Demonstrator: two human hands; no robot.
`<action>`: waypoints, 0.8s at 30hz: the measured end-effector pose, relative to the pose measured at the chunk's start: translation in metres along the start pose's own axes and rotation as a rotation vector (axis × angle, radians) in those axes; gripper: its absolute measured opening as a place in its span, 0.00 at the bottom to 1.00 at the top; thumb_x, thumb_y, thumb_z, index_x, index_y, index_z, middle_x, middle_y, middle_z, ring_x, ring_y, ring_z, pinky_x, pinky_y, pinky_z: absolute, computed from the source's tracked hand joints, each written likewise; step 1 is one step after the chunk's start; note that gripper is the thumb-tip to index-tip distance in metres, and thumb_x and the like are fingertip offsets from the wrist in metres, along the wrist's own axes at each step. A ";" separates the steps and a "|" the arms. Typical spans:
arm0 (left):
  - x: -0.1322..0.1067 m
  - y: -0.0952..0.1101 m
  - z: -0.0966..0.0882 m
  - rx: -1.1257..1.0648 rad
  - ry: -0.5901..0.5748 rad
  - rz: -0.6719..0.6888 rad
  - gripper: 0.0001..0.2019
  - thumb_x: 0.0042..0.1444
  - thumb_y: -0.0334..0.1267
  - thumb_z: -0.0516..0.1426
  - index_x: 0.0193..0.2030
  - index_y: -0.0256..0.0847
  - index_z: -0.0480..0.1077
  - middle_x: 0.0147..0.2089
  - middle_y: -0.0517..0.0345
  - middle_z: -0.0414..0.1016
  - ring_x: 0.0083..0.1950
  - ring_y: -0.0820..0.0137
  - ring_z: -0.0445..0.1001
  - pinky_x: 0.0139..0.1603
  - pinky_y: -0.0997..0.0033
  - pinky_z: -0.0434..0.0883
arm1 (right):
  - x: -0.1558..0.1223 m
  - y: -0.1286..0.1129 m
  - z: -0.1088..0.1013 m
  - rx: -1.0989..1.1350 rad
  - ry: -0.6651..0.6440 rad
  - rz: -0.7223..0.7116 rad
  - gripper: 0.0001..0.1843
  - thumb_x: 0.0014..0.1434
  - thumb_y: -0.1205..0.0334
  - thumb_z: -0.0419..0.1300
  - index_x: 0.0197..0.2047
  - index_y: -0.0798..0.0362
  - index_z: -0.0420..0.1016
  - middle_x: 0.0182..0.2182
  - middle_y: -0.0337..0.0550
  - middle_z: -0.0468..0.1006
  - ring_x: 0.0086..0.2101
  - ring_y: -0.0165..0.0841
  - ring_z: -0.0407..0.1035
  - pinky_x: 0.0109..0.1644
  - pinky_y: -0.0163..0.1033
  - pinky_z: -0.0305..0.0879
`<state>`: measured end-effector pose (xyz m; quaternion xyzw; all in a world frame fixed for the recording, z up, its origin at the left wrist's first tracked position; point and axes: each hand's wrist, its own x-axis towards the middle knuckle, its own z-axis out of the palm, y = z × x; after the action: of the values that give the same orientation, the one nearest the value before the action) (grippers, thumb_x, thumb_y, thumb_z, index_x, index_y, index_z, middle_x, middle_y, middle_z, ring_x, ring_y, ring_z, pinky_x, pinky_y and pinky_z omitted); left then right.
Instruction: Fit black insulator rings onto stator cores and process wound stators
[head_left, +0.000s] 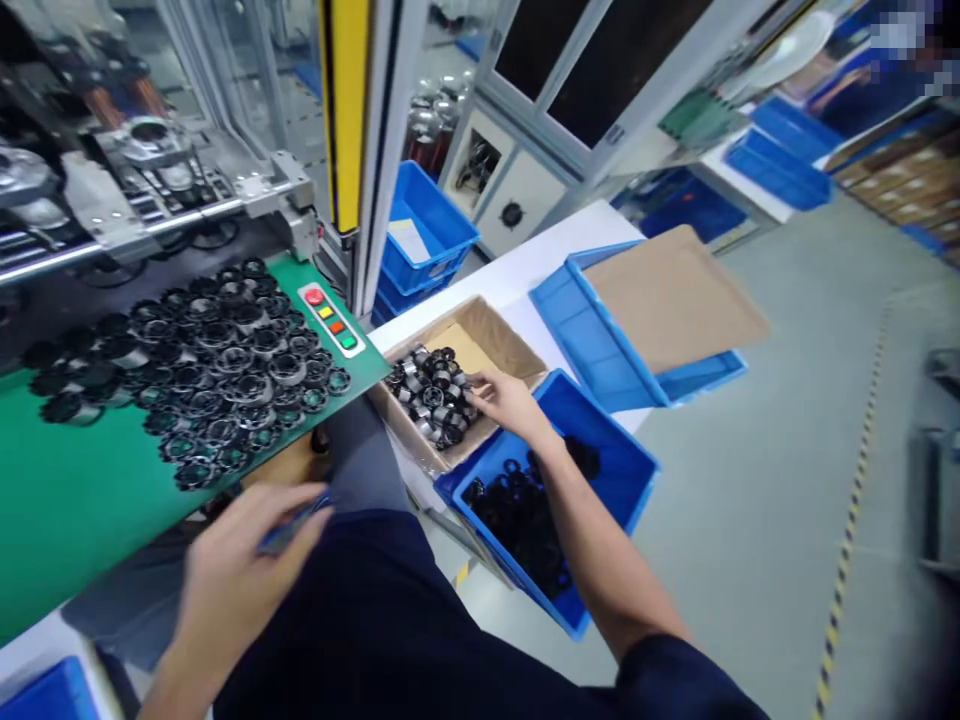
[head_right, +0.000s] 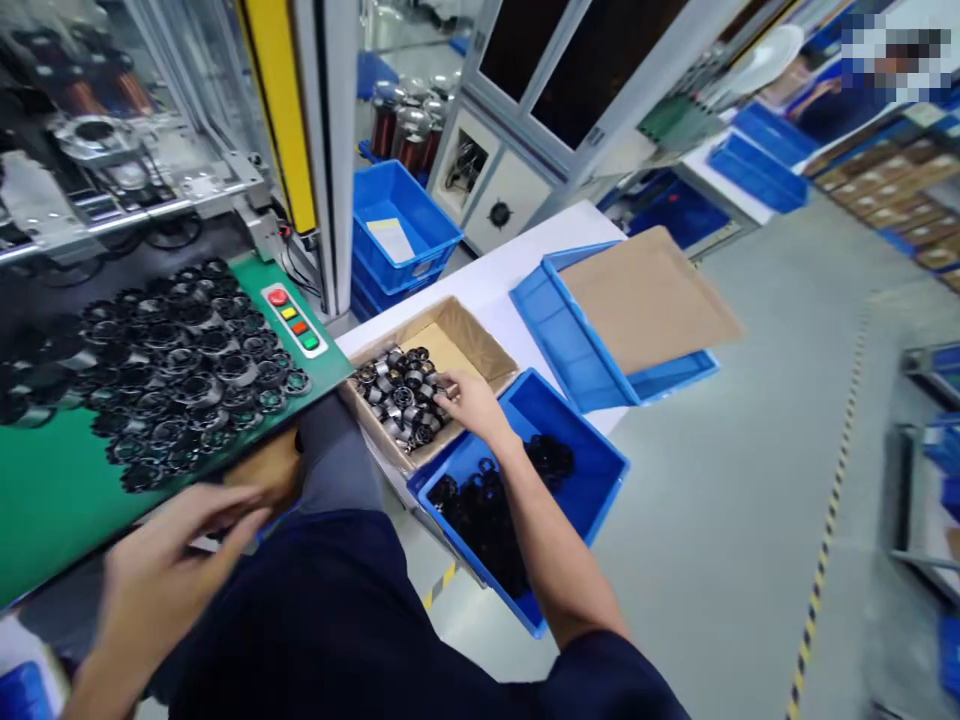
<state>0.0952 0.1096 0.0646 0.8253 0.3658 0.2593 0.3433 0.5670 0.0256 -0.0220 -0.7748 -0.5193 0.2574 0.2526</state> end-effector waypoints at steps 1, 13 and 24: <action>0.027 0.011 0.032 0.060 -0.110 0.080 0.09 0.79 0.43 0.70 0.61 0.47 0.86 0.55 0.53 0.90 0.54 0.62 0.89 0.60 0.62 0.87 | 0.007 0.011 0.007 -0.010 0.005 -0.006 0.21 0.81 0.46 0.73 0.64 0.53 0.84 0.57 0.49 0.88 0.51 0.40 0.85 0.59 0.52 0.87; 0.205 0.029 0.228 0.404 -0.643 0.187 0.12 0.78 0.33 0.69 0.64 0.38 0.82 0.64 0.48 0.85 0.70 0.52 0.83 0.73 0.41 0.83 | 0.066 0.041 0.057 0.135 -0.008 -0.069 0.22 0.81 0.48 0.74 0.68 0.52 0.84 0.65 0.52 0.85 0.61 0.46 0.84 0.67 0.59 0.86; 0.125 0.062 0.123 -0.327 -0.465 -0.072 0.20 0.81 0.45 0.65 0.74 0.44 0.75 0.52 0.53 0.86 0.42 0.67 0.88 0.47 0.68 0.88 | -0.020 -0.034 0.008 0.774 0.064 -0.072 0.31 0.78 0.35 0.70 0.73 0.45 0.85 0.59 0.49 0.93 0.41 0.39 0.91 0.44 0.43 0.92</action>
<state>0.2801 0.1299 0.0558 0.7829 0.2597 0.1063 0.5553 0.5327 0.0193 -0.0029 -0.6112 -0.4024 0.4008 0.5513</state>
